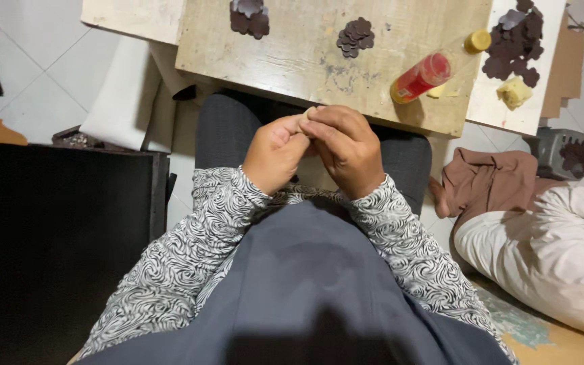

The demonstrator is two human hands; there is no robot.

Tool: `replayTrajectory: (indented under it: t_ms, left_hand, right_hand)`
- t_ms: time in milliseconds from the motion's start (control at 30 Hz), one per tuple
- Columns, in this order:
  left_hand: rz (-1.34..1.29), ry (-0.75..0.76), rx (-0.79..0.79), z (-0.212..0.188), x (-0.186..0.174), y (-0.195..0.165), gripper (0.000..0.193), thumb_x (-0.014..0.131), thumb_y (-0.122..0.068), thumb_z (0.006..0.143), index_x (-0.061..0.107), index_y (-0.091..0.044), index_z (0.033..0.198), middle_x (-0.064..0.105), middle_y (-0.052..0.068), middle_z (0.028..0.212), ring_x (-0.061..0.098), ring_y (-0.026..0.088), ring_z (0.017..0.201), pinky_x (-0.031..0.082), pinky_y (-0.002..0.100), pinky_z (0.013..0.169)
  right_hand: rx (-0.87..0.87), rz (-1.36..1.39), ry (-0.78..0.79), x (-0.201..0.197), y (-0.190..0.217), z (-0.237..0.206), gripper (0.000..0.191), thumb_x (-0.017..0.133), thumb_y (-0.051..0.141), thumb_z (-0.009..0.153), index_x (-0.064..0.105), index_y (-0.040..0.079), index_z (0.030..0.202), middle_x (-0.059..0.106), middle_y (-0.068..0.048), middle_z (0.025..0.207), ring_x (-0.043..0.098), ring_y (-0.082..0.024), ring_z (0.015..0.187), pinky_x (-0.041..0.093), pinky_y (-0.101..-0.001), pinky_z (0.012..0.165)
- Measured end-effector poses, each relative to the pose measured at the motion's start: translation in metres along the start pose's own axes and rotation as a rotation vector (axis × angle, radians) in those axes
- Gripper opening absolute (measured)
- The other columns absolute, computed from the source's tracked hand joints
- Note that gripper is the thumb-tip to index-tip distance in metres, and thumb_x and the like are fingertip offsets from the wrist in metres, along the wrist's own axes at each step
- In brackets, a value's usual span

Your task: The person sits on the floor and repeatedly picks up small dark flower-shaped pieces from a low table. They rub each piece with a small yellow sponge, then place it back on the table. A plastic bottle with red liquid is visible nearby but not used.

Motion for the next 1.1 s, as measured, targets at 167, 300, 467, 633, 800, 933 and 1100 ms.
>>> replayTrajectory:
  t_ms: [167, 300, 467, 633, 800, 933, 1100]
  left_hand:
    - [-0.046, -0.104, -0.141, -0.002, -0.01, 0.012, 0.032, 0.052, -0.007, 0.107, 0.06, 0.005, 0.135, 0.071, 0.006, 0.115, 0.068, 0.011, 0.104, 0.058, 0.026, 0.093]
    - [-0.101, -0.095, -0.136, 0.004, -0.01, 0.01, 0.033, 0.053, -0.008, 0.109, 0.061, 0.006, 0.138, 0.07, 0.006, 0.118, 0.065, 0.01, 0.103, 0.054, 0.026, 0.091]
    - [-0.128, -0.048, -0.082, 0.005, 0.001, 0.007, 0.035, 0.052, -0.008, 0.107, 0.059, 0.005, 0.138, 0.07, 0.006, 0.122, 0.067, 0.012, 0.112, 0.056, 0.028, 0.101]
    - [-0.097, -0.138, -0.136, 0.003, -0.013, 0.006, 0.034, 0.053, -0.009, 0.106, 0.058, 0.003, 0.137, 0.072, 0.007, 0.118, 0.069, 0.011, 0.108, 0.057, 0.027, 0.093]
    - [-0.059, -0.104, -0.145, 0.006, -0.007, 0.006, 0.035, 0.054, -0.012, 0.111, 0.06, 0.005, 0.141, 0.066, 0.007, 0.111, 0.059, 0.01, 0.094, 0.049, 0.024, 0.08]
    - [-0.133, -0.049, -0.069, 0.009, 0.005, -0.003, 0.036, 0.054, -0.011, 0.11, 0.06, 0.005, 0.142, 0.071, 0.009, 0.122, 0.066, 0.011, 0.103, 0.055, 0.026, 0.091]
    - [-0.14, -0.167, -0.21, 0.004, -0.008, 0.005, 0.038, 0.051, -0.011, 0.105, 0.056, 0.003, 0.14, 0.071, 0.007, 0.117, 0.07, 0.009, 0.102, 0.058, 0.025, 0.091]
  right_hand:
    - [0.157, -0.074, -0.028, -0.009, -0.026, 0.002, 0.028, 0.078, -0.006, 0.087, 0.075, 0.004, 0.112, 0.071, -0.012, 0.113, 0.07, -0.031, 0.109, 0.058, -0.0388, 0.095]
    - [0.074, -0.027, -0.073, -0.018, -0.013, -0.002, 0.031, 0.078, -0.007, 0.086, 0.073, 0.004, 0.115, 0.07, -0.012, 0.114, 0.069, -0.031, 0.109, 0.057, -0.0404, 0.096]
    - [0.096, -0.025, -0.022, -0.001, -0.013, -0.006, 0.03, 0.08, -0.004, 0.087, 0.074, 0.005, 0.115, 0.071, -0.011, 0.114, 0.07, -0.031, 0.108, 0.057, -0.0394, 0.096]
    - [0.303, -0.012, -0.066, -0.013, -0.043, -0.012, 0.03, 0.077, -0.005, 0.089, 0.076, 0.007, 0.116, 0.073, -0.01, 0.114, 0.072, -0.028, 0.106, 0.059, -0.0363, 0.093]
    - [0.11, 0.035, -0.086, -0.015, -0.02, -0.016, 0.029, 0.076, -0.004, 0.087, 0.073, 0.004, 0.115, 0.07, -0.014, 0.115, 0.069, -0.031, 0.109, 0.058, -0.0386, 0.096]
    - [0.147, -0.048, -0.033, -0.008, -0.03, -0.013, 0.027, 0.078, -0.004, 0.085, 0.074, 0.003, 0.11, 0.071, -0.014, 0.111, 0.069, -0.032, 0.105, 0.057, -0.0399, 0.093]
    - [0.189, -0.022, -0.125, -0.023, -0.035, -0.017, 0.03, 0.075, -0.007, 0.087, 0.074, 0.002, 0.115, 0.071, -0.013, 0.115, 0.07, -0.031, 0.108, 0.058, -0.039, 0.096]
Point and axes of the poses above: each hand's wrist, its own z-axis towards the middle knuckle, its own x-axis out of the palm, y = z × x, the point moved 9 cm from there along z, towards the middle knuckle
